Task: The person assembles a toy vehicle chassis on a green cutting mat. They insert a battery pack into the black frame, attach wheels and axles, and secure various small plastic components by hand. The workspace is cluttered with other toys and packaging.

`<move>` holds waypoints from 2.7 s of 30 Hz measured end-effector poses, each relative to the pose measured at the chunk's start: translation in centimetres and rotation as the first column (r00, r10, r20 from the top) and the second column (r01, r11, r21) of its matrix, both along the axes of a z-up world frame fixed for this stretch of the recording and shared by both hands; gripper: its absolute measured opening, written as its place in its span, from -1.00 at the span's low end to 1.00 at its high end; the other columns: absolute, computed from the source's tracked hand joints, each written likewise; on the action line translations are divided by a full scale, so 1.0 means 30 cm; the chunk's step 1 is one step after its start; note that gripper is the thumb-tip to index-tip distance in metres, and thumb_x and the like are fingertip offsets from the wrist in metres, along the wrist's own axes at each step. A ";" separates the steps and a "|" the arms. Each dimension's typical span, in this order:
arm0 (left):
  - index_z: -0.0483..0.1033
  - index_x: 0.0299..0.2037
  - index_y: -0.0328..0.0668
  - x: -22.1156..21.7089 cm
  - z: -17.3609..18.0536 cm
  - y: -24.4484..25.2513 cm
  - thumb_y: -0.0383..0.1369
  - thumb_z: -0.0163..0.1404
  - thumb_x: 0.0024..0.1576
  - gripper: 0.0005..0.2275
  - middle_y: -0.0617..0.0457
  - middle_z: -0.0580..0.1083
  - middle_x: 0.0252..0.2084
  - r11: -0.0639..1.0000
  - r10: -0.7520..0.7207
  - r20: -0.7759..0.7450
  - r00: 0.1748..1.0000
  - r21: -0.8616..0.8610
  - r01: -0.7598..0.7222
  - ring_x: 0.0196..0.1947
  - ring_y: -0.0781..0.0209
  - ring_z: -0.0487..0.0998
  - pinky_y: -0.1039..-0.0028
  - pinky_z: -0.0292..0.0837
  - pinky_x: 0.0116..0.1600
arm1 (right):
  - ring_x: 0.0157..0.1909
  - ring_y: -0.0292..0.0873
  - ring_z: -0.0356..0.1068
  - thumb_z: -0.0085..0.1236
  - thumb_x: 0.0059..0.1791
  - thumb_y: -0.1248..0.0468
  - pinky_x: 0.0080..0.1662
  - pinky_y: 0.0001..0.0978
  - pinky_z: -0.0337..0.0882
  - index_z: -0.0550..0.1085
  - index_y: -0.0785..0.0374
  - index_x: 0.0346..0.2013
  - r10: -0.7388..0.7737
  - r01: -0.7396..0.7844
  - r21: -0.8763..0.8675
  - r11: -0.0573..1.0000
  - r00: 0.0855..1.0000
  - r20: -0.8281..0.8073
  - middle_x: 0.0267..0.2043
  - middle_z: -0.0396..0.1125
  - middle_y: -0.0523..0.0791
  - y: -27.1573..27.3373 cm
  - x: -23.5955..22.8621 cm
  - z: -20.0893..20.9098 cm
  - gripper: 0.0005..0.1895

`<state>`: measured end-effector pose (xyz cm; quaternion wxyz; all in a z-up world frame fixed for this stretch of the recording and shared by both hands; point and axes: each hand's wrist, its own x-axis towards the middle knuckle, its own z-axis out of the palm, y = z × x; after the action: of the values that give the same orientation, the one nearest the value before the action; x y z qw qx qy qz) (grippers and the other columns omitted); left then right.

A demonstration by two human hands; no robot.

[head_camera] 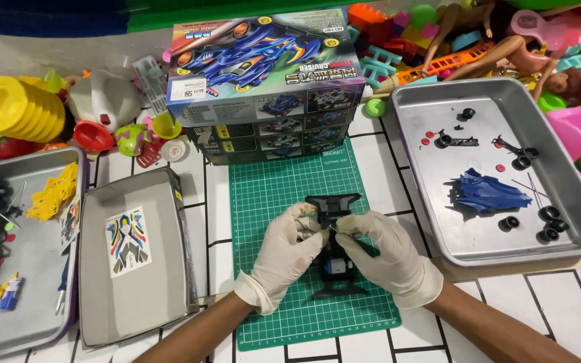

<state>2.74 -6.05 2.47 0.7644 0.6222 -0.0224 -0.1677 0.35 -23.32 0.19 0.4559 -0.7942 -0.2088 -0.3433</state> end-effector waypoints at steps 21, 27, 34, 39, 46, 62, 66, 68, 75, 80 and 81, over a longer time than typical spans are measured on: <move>0.44 0.13 -0.20 0.008 0.013 0.017 -0.45 0.05 0.17 -0.69 0.11 0.49 -0.43 0.982 -0.138 -0.096 0.986 0.116 0.149 -0.48 0.39 0.40 0.60 0.37 -0.35 | -0.55 -0.27 0.14 0.25 -0.02 0.48 -0.50 -0.44 0.20 0.42 0.32 0.00 0.196 -0.184 -0.184 0.965 0.980 0.045 -0.43 0.31 -0.17 -0.067 -0.010 -0.050 -0.69; 0.47 0.12 -0.10 0.022 0.045 0.025 -0.45 0.03 0.12 -0.67 0.23 0.47 -0.45 0.946 -0.243 -0.070 0.967 0.203 0.253 -0.47 0.42 0.41 0.56 0.44 -0.23 | -0.52 -0.25 0.27 0.26 -0.04 0.52 -0.46 -0.48 0.35 0.42 0.31 0.00 0.164 -0.152 -0.164 0.975 0.984 0.067 -0.41 0.39 -0.12 -0.078 0.001 -0.024 -0.66; 0.50 0.00 -0.15 0.028 -0.034 0.041 -0.43 0.12 0.09 -0.74 0.35 0.46 -0.51 0.931 -0.293 0.039 0.955 0.238 0.276 -0.48 0.51 0.44 0.61 0.47 -0.27 | -0.52 -0.20 0.24 0.24 -0.02 0.48 -0.44 -0.39 0.33 0.40 0.28 0.04 0.195 -0.195 -0.205 0.959 0.981 -0.020 -0.44 0.34 -0.16 -0.094 -0.012 -0.044 -0.65; 0.50 -0.08 -0.09 0.042 -0.058 0.060 -0.31 0.15 0.08 -0.76 0.45 0.36 -0.61 0.899 -0.304 -0.035 0.952 0.319 0.299 -0.57 0.57 0.35 0.58 0.38 -0.04 | -0.53 -0.17 0.22 0.24 -0.02 0.42 -0.42 -0.32 0.35 0.41 0.25 0.06 0.196 -0.213 -0.329 0.920 0.977 -0.086 -0.47 0.33 -0.16 -0.097 -0.013 -0.085 -0.64; 0.49 -0.10 -0.19 0.033 -0.040 0.060 -0.40 0.13 0.10 -0.80 0.43 0.24 -0.64 0.933 -0.282 -0.014 0.959 0.230 0.277 -0.63 0.56 0.17 0.69 0.21 -0.41 | -0.51 -0.31 0.25 0.24 -0.04 0.52 -0.43 -0.50 0.36 0.36 0.27 0.18 0.180 -0.191 -0.250 0.949 0.982 -0.065 -0.40 0.37 -0.22 -0.078 -0.013 -0.073 -0.50; 0.46 0.15 -0.21 0.032 0.029 0.054 -0.48 -0.08 0.24 -0.73 0.29 0.29 -0.64 0.960 -0.270 -0.093 0.958 0.058 0.276 -0.67 0.49 0.18 0.66 0.10 -0.56 | 0.03 -0.29 0.03 0.11 0.09 0.47 0.10 -0.54 0.22 0.19 0.41 0.26 -0.049 0.448 -0.652 0.612 0.844 0.534 0.10 0.17 -0.14 -0.139 0.019 -0.181 -0.53; 0.52 0.09 -0.39 0.014 -0.094 0.041 -0.58 -0.05 0.18 -0.73 -0.04 0.59 -0.40 0.990 -0.128 0.058 0.990 -0.053 0.131 -0.46 0.42 0.50 0.61 0.54 -0.37 | -0.52 -0.16 0.34 0.36 -0.18 0.54 -0.31 -0.42 0.46 0.60 0.33 -0.30 -0.162 0.177 -0.192 0.965 0.982 0.096 -0.53 0.45 -0.24 -0.012 0.008 -0.020 -0.81; 0.52 0.10 -0.38 0.010 -0.117 0.039 -0.58 -0.05 0.19 -0.72 -0.04 0.60 -0.38 0.991 -0.119 0.062 0.991 -0.058 0.123 -0.47 0.42 0.49 0.61 0.54 -0.37 | -0.52 -0.17 0.39 0.39 -0.23 0.52 -0.29 -0.45 0.48 0.63 0.31 -0.26 -0.167 0.174 -0.142 0.974 0.984 0.059 -0.55 0.48 -0.28 -0.021 0.001 -0.061 -0.74; 0.51 0.11 -0.34 0.011 -0.136 0.036 -0.56 0.01 0.21 -0.74 -0.08 0.62 -0.35 0.992 -0.089 0.072 0.993 -0.079 0.094 -0.46 0.41 0.47 0.59 0.54 -0.36 | -0.47 -0.10 0.47 0.40 -0.24 0.54 -0.32 -0.34 0.50 0.63 0.38 -0.10 -0.129 0.150 -0.089 0.985 0.969 0.211 -0.44 0.56 -0.20 0.005 0.007 -0.040 -0.60; 0.52 0.08 -0.34 0.018 -0.207 0.029 -0.56 0.00 0.22 -0.76 -0.03 0.59 -0.38 0.993 -0.095 0.079 0.992 -0.061 0.100 -0.46 0.41 0.49 0.59 0.54 -0.35 | -0.46 -0.13 0.51 0.45 -0.26 0.51 -0.35 -0.33 0.52 0.64 0.31 -0.12 -0.162 0.175 -0.047 0.983 0.965 0.205 -0.43 0.58 -0.21 0.030 -0.006 -0.016 -0.59; 0.53 0.08 -0.33 0.016 -0.202 0.029 -0.56 0.00 0.21 -0.76 -0.03 0.59 -0.38 0.994 -0.089 0.075 0.993 -0.060 0.094 -0.46 0.41 0.50 0.59 0.55 -0.34 | -0.44 -0.14 0.53 0.46 -0.25 0.51 -0.35 -0.34 0.52 0.63 0.31 -0.13 -0.172 0.183 -0.037 0.982 0.965 0.200 -0.42 0.57 -0.22 0.037 -0.006 -0.002 -0.59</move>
<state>3.22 -5.18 -3.59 0.7739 0.6016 -0.0838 -0.1792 0.18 -22.21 0.12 0.3785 -0.7842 -0.1901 -0.4535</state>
